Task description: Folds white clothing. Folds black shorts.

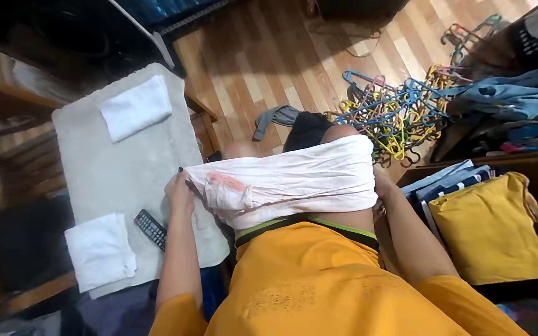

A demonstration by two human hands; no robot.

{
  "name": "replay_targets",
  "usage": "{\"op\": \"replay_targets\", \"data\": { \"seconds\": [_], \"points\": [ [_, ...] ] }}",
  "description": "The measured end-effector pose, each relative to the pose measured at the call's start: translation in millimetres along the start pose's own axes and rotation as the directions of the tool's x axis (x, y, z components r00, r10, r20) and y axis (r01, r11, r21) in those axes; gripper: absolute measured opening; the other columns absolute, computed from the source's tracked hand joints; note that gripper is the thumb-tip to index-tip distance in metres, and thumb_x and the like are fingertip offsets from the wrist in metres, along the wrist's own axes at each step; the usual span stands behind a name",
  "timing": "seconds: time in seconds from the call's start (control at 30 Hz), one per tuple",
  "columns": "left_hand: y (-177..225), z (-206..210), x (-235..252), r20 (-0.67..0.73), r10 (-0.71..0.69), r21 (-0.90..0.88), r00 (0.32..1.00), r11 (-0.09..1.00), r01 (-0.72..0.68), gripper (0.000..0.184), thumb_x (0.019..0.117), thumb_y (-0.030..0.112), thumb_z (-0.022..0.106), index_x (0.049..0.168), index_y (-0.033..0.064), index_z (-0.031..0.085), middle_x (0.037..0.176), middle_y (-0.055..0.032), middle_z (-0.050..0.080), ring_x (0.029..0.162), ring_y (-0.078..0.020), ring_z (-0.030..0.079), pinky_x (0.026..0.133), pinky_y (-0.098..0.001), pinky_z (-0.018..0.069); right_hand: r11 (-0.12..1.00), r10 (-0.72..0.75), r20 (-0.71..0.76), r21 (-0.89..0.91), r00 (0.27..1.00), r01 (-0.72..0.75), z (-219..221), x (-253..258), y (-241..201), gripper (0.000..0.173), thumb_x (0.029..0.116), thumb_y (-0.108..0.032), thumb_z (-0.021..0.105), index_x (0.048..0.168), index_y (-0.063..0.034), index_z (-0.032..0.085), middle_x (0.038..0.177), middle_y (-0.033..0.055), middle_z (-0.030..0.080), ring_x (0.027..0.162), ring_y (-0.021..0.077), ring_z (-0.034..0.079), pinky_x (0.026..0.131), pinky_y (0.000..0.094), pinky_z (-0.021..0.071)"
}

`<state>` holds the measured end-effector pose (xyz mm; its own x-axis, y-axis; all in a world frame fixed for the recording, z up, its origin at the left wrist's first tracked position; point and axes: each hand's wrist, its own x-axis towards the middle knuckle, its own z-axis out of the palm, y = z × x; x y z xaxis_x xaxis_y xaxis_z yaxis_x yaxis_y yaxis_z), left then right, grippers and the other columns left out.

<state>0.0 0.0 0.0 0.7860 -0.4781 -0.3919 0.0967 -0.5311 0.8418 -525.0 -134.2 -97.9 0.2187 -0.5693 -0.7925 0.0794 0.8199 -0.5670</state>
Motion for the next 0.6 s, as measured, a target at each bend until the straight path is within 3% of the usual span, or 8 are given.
{"op": "replay_targets", "data": {
  "seconds": [0.07, 0.13, 0.17, 0.27, 0.4, 0.5, 0.6],
  "points": [
    [1.7, 1.8, -3.8, -0.005, -0.01, -0.019, 1.0, 1.0, 0.01, 0.036, 0.1075, 0.035, 0.051, 0.123, 0.0043, 0.06, 0.103, -0.0069, 0.063, 0.087, -0.0142, 0.062, 0.081, -0.039, 0.0549, 1.0, -0.005, 0.034, 0.026, 0.999, 0.005, -13.0, 2.1, -6.4, 0.043, 0.112, -0.036, 0.023, 0.122, -0.0148, 0.059, 0.092, 0.003, 0.072, 0.084, 0.0133, 0.071, 0.075, 0.0358, 0.0612],
    [4.0, 0.1, -7.4, 0.006, -0.015, -0.009, 1.0, 1.0, 0.015, 0.037, 0.1075, 0.037, 0.05, 0.124, 0.0051, 0.06, 0.101, -0.0056, 0.063, 0.085, -0.0128, 0.061, 0.078, -0.0374, 0.0549, 0.994, -0.107, -0.018, -0.007, 0.994, 0.107, -19.8, -6.6, -27.1, 0.032, 0.108, -0.02, 0.032, 0.128, -0.0141, 0.057, 0.094, 0.0017, 0.071, 0.08, 0.0103, 0.069, 0.071, 0.032, 0.0604],
    [7.8, 0.8, -11.2, 0.007, -0.024, -0.004, 1.0, 1.0, 0.024, 0.038, 0.1077, 0.036, 0.05, 0.126, 0.0041, 0.059, 0.102, -0.0068, 0.063, 0.085, -0.0131, 0.062, 0.079, -0.0373, 0.055, 0.984, -0.176, -0.033, -0.038, 0.984, 0.174, -26.4, -11.6, -41.2, 0.032, 0.1067, -0.019, 0.039, 0.133, -0.015, 0.056, 0.098, 0.001, 0.07, 0.083, 0.009, 0.068, 0.073, 0.0309, 0.0595],
    [21.1, 14.3, -21.8, -0.003, -0.048, -0.022, 0.999, 0.999, 0.048, 0.035, 0.1091, 0.029, 0.048, 0.126, -0.0002, 0.058, 0.105, -0.0109, 0.063, 0.087, -0.0143, 0.062, 0.082, -0.0369, 0.0544, 0.931, -0.341, -0.14, -0.188, 0.93, 0.313, -49.3, -30.0, -87.9, 0.024, 0.1065, -0.021, 0.052, 0.129, -0.0152, 0.056, 0.097, -0.0018, 0.068, 0.079, 0.0063, 0.067, 0.07, 0.0298, 0.0595],
    [25.1, 46.1, -38.0, 0.156, -0.055, -0.072, 0.986, 0.995, 0.067, 0.031, 0.1094, 0.02, 0.047, 0.128, -0.0032, 0.056, 0.101, -0.0084, 0.062, 0.082, -0.0104, 0.062, 0.079, -0.0315, 0.0558, 0.83, -0.492, -0.193, -0.399, 0.849, 0.39, -98.4, -49.8, -138.7, 0.028, 0.1024, -0.02, 0.06, 0.13, -0.0156, 0.06, 0.101, -0.0043, 0.068, 0.081, 0.0038, 0.066, 0.074, 0.0286, 0.0584],
    [23.7, 77.8, -49.3, 0.254, -0.056, -0.066, 0.966, 0.995, 0.075, 0.034, 0.1087, 0.016, 0.047, 0.135, -0.0053, 0.052, 0.111, -0.0145, 0.063, 0.09, -0.0151, 0.065, 0.083, -0.0342, 0.0567, 0.8, -0.531, -0.255, -0.464, 0.808, 0.38, -111.7, -71.7, -169.2, 0.026, 0.1014, -0.021, 0.06, 0.127, -0.0124, 0.06, 0.095, -0.0052, 0.066, 0.078, 0.002, 0.064, 0.073, 0.027, 0.0573],
    [20.7, 90.8, -53.9, 0.211, 0.156, 0.049, 0.965, 0.984, -0.17, 0.054, 0.1042, 0.013, 0.054, 0.153, -0.0029, 0.036, 0.143, -0.027, 0.052, 0.118, -0.0317, 0.063, 0.096, -0.0451, 0.0544, 0.768, -0.585, -0.219, -0.459, 0.781, 0.447, -83.5, -102.1, -188.2, 0.015, 0.1022, -0.014, 0.052, 0.114, -0.0158, 0.061, 0.085, -0.0119, 0.068, 0.073, -0.0031, 0.065, 0.069, 0.0205, 0.0583]
  ]
}}
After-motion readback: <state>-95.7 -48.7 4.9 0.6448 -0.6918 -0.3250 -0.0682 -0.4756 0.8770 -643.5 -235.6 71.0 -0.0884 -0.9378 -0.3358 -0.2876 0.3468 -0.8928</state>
